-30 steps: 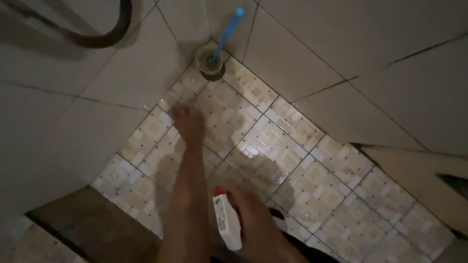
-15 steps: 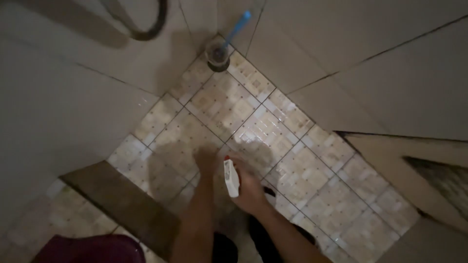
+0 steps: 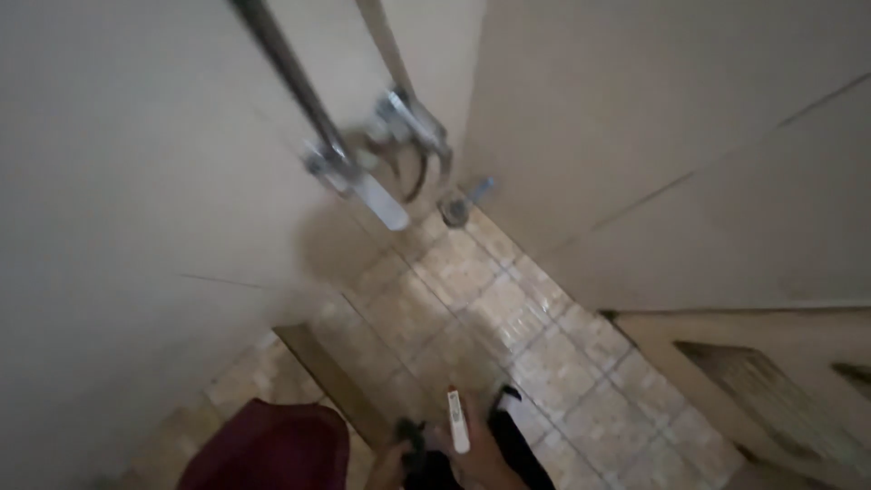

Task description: Scrubbing and spraying bathroom wall tiles and fixtures.

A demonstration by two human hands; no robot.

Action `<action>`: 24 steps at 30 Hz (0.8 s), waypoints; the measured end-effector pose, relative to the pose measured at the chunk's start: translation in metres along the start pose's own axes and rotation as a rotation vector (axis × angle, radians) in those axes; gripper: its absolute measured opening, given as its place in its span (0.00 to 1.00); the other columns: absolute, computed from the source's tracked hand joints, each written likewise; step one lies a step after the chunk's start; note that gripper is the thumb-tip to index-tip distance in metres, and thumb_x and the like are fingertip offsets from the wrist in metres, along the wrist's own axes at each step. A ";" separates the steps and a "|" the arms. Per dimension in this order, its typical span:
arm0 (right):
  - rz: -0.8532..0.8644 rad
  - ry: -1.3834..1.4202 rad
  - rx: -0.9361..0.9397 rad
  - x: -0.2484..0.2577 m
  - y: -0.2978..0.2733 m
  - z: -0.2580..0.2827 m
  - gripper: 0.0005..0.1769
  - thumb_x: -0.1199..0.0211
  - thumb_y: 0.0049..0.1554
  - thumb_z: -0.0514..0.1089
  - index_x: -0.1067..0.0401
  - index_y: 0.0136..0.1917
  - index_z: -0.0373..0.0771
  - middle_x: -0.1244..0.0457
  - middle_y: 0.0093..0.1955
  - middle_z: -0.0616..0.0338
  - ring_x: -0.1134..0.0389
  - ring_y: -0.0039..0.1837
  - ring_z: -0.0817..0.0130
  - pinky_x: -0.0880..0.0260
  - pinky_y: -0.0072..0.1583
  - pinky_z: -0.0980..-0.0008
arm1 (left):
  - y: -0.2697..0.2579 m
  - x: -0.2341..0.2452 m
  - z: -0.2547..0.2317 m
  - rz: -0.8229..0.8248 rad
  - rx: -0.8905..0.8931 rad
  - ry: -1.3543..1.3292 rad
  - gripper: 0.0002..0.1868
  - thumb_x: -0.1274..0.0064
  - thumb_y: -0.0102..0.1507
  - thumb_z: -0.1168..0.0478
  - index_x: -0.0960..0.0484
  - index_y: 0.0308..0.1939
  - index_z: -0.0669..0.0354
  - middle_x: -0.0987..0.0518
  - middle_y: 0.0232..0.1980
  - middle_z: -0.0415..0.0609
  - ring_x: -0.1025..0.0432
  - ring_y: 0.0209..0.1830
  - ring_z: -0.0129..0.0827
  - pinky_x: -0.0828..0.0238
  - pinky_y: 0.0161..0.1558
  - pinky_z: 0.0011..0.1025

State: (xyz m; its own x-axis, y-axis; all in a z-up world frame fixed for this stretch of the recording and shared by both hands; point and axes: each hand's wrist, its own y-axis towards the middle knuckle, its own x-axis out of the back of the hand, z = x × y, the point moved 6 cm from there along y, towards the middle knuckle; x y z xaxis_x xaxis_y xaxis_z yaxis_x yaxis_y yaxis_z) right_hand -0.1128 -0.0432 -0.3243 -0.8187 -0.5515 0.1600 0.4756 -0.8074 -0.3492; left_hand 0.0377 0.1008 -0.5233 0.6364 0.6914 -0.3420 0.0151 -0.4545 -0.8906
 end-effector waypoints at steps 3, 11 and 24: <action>0.105 0.210 0.289 0.000 -0.018 0.049 0.32 0.33 0.62 0.39 0.42 0.75 0.38 0.38 0.57 0.54 0.35 0.58 0.64 0.30 0.57 0.62 | -0.049 -0.012 -0.037 0.028 -0.204 0.218 0.30 0.48 0.60 0.64 0.30 0.67 0.66 0.27 0.68 0.57 0.32 0.68 0.45 0.35 0.64 0.35; 0.190 0.183 0.167 0.030 -0.035 0.192 0.21 0.36 0.62 0.37 0.31 0.68 0.36 0.34 0.43 0.48 0.34 0.42 0.59 0.32 0.44 0.62 | -0.252 -0.074 -0.116 -0.240 -0.334 -0.182 0.46 0.49 0.57 0.74 0.48 0.78 0.56 0.34 0.75 0.56 0.36 0.73 0.50 0.38 0.70 0.42; 0.158 -0.048 0.493 0.053 -0.016 0.331 0.17 0.40 0.57 0.37 0.27 0.60 0.35 0.31 0.47 0.63 0.31 0.48 0.76 0.29 0.51 0.73 | -0.250 -0.051 -0.198 -0.193 -0.555 -0.415 0.49 0.59 0.62 0.32 0.51 0.82 0.47 0.51 0.82 0.47 0.51 0.79 0.46 0.46 0.72 0.51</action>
State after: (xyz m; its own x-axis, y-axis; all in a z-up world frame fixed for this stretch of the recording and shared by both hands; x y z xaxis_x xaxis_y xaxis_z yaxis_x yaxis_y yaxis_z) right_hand -0.0572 -0.1292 -0.0043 -0.7148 -0.6739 0.1867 0.6964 -0.7104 0.1018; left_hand 0.1540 0.0677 -0.2239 0.2386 0.8947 -0.3776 0.5581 -0.4446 -0.7006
